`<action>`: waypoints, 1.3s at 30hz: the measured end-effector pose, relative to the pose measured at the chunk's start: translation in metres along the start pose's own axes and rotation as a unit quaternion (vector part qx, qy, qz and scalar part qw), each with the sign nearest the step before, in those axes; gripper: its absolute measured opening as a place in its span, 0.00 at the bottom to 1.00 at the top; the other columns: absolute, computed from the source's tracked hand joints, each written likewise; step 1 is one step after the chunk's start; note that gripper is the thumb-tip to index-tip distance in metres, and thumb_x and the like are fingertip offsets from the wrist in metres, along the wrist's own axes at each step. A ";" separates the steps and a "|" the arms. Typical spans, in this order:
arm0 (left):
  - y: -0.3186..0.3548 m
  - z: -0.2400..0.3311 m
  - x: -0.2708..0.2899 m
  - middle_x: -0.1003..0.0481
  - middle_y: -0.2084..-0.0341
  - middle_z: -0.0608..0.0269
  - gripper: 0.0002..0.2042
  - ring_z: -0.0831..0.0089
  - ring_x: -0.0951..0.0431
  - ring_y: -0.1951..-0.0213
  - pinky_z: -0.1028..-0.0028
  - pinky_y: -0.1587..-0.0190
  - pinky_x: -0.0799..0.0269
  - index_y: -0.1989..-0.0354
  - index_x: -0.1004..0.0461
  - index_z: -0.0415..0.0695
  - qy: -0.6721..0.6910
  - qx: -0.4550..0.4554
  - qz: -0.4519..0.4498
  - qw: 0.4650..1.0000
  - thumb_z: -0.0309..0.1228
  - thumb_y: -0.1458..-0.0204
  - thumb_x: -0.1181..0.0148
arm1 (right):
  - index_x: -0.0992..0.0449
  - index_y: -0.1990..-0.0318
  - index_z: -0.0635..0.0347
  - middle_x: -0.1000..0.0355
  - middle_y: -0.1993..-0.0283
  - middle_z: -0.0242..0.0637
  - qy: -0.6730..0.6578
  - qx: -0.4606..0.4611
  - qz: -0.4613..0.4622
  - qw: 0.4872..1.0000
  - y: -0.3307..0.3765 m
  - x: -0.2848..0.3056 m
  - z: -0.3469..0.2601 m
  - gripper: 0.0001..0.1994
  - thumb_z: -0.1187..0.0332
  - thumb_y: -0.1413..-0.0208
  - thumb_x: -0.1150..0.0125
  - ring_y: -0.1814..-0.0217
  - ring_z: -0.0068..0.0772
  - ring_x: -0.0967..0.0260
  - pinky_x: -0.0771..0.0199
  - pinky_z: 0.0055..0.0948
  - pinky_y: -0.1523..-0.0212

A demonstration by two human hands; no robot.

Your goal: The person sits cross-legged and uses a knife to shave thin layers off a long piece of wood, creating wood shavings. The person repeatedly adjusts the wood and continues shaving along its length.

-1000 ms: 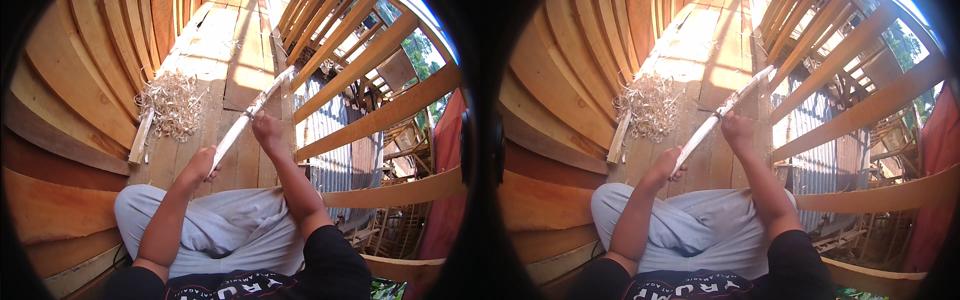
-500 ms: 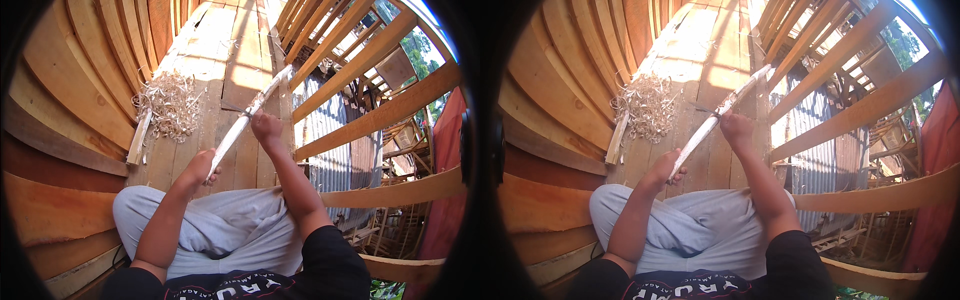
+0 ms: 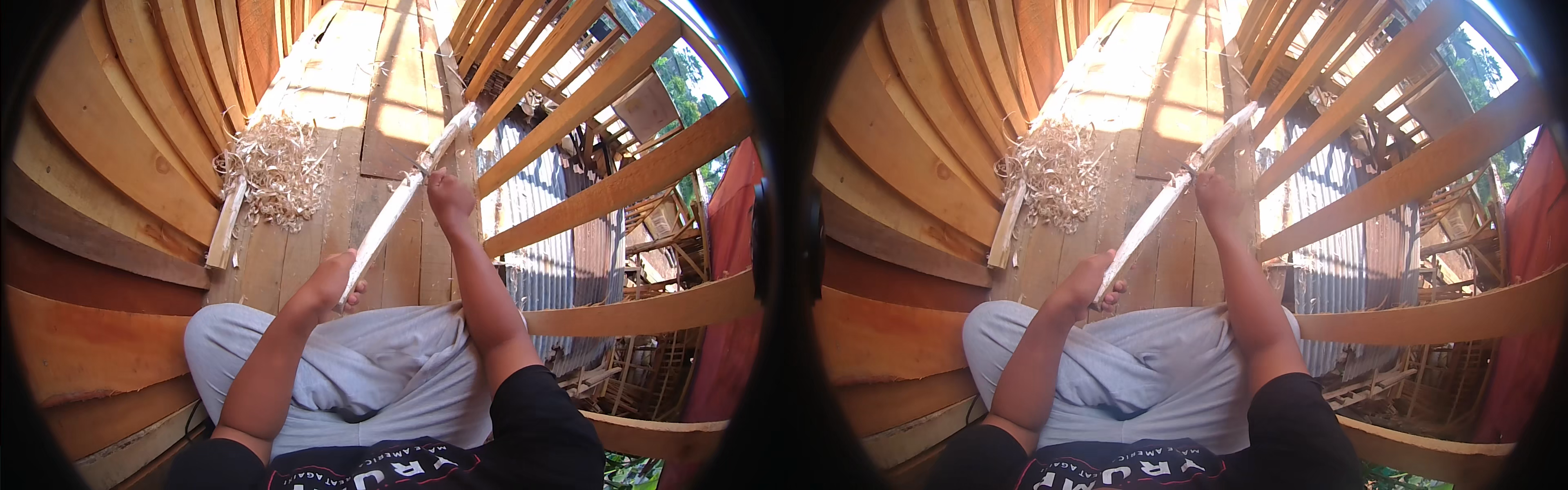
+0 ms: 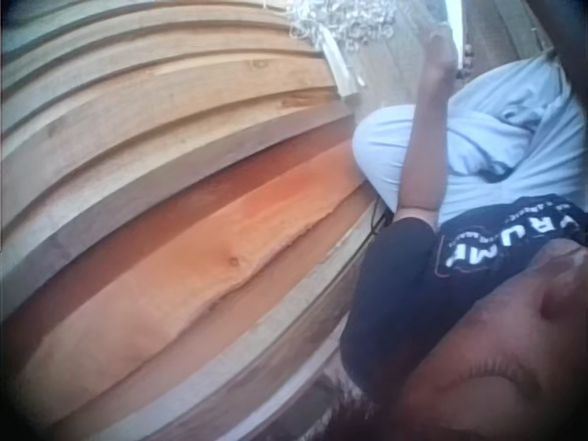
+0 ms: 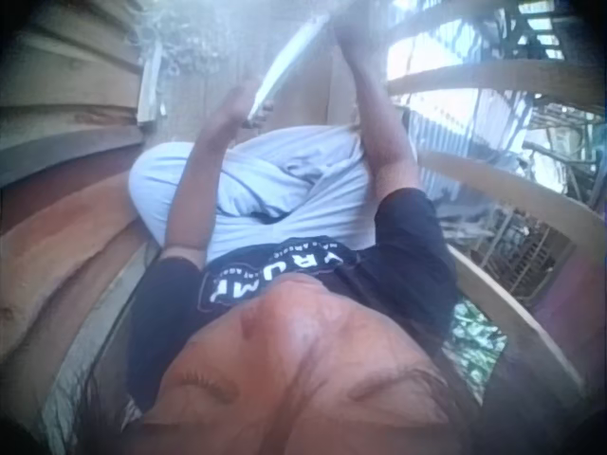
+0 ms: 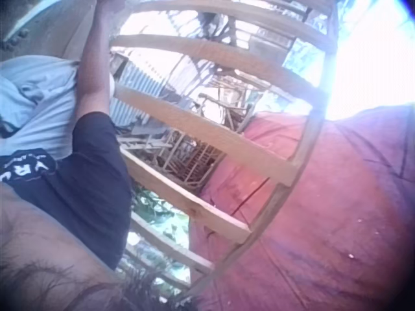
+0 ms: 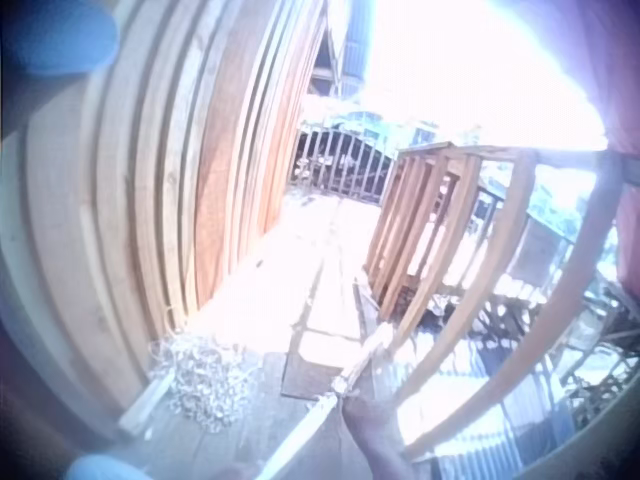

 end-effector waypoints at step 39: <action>0.004 -0.009 0.006 0.32 0.81 0.69 0.17 0.83 0.38 0.86 0.77 0.86 0.43 0.62 0.26 0.35 -0.167 -0.171 0.112 0.965 0.38 0.49 0.35 | 0.20 0.64 0.63 0.27 0.76 0.46 -0.242 0.000 -0.330 0.912 0.027 0.035 -0.017 0.29 0.43 0.37 0.55 0.69 0.49 0.27 0.29 0.44 0.65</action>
Point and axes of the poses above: each hand's wrist, its own y-axis away from the middle knuckle, its own x-axis out of the back of the hand, z = x × y, the point moved 1 cm from there along -y, towards the middle knuckle
